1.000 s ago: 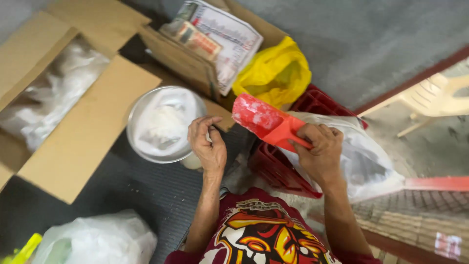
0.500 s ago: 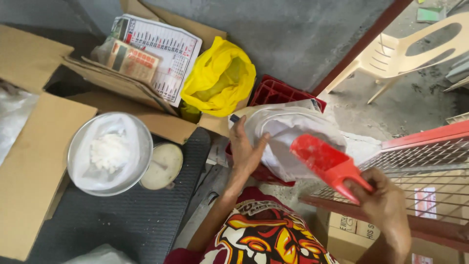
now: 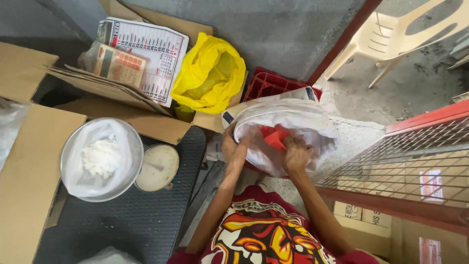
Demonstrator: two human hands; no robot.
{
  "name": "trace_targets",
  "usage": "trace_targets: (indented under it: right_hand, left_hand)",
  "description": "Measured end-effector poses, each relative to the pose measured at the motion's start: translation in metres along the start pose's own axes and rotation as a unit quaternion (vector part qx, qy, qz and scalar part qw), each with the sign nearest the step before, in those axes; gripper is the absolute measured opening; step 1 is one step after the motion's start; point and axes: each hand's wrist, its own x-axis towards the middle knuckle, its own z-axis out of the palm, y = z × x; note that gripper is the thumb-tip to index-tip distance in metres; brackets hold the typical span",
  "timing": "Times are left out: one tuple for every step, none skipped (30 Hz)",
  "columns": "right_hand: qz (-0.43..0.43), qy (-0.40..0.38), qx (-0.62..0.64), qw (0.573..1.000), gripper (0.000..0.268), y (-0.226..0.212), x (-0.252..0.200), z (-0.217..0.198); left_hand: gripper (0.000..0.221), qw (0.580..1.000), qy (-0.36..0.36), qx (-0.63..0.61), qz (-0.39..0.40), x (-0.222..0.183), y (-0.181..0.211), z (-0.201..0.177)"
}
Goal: Measuring white powder using a scoop and scale, then placing it into small plastic bags.
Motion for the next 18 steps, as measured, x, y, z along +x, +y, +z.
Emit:
trace_targets:
  right_hand:
    - [0.0,0.0,0.001,1.0,0.029,-0.003,0.011,-0.004]
    - [-0.013,0.003,0.023,1.0,0.023,-0.004,0.022,-0.009]
    - [-0.026,0.005,0.044,0.999,0.024,-0.007,0.033,-0.013]
    - [-0.029,0.006,0.045,0.999,0.024,-0.009,0.042,-0.015]
    - [-0.038,-0.028,0.064,0.997,0.027,-0.012,0.051,-0.018]
    - [-0.048,-0.06,0.083,0.994,0.031,-0.016,0.061,-0.021]
    - [-0.051,-0.058,0.085,0.993,0.031,-0.016,0.065,-0.017]
    - [-0.088,-0.062,0.058,0.992,0.03,-0.016,0.07,-0.012]
    - [-0.125,-0.065,0.03,0.99,0.028,-0.017,0.074,-0.006]
    - [-0.128,-0.065,0.031,0.989,0.028,-0.019,0.075,-0.012]
    - [-0.168,-0.044,0.034,0.984,0.029,-0.021,0.075,-0.017]
    - [-0.208,-0.024,0.037,0.977,0.03,-0.022,0.076,-0.021]
    - [-0.213,-0.025,0.037,0.976,0.03,-0.021,0.07,-0.027]
    - [-0.233,-0.04,0.057,0.97,0.028,-0.021,0.07,-0.032]
    - [-0.253,-0.055,0.076,0.963,0.027,-0.021,0.07,-0.036]
    - [-0.26,-0.06,0.078,0.961,0.027,-0.021,0.064,-0.039]
    - [-0.252,-0.067,0.071,0.963,0.024,-0.02,0.058,-0.042]
    - [-0.244,-0.067,0.063,0.965,0.021,-0.02,0.062,-0.043]
  left_hand:
    - [0.063,1.0,0.001,0.001,0.0,0.003,-0.007,0.002]
    - [0.059,1.0,0.016,0.013,-0.006,0.006,-0.014,0.004]
    - [0.055,0.999,0.03,0.024,-0.013,0.008,-0.02,0.005]
    - [0.055,0.999,0.033,0.024,-0.013,0.011,-0.025,0.008]
    - [0.051,0.999,0.037,-0.031,-0.016,0.014,-0.03,0.011]
    - [0.047,0.995,0.041,-0.086,-0.017,0.018,-0.033,0.013]
    - [0.047,0.995,0.045,-0.086,-0.014,0.022,-0.038,0.014]
    - [0.043,0.997,0.035,-0.07,0.006,0.028,-0.044,0.015]
    - [0.04,0.998,0.025,-0.053,0.027,0.034,-0.05,0.016]
    - [0.04,0.998,0.029,-0.054,0.026,0.035,-0.052,0.019]
    - [0.04,0.996,0.028,-0.084,0.022,0.037,-0.055,0.022]
    - [0.04,0.993,0.028,-0.115,0.016,0.038,-0.059,0.025]
    - [0.04,0.992,0.032,-0.117,0.015,0.038,-0.055,0.032]
    - [0.037,0.996,0.054,-0.073,0.019,0.043,-0.048,0.039]
    - [0.035,0.996,0.075,-0.029,0.022,0.047,-0.041,0.046]
    - [0.035,0.996,0.082,-0.03,0.017,0.042,-0.037,0.054]
    - [0.036,0.996,0.077,-0.012,0.041,0.038,-0.033,0.062]
    - [0.038,0.995,0.071,0.004,0.072,0.042,-0.024,0.073]
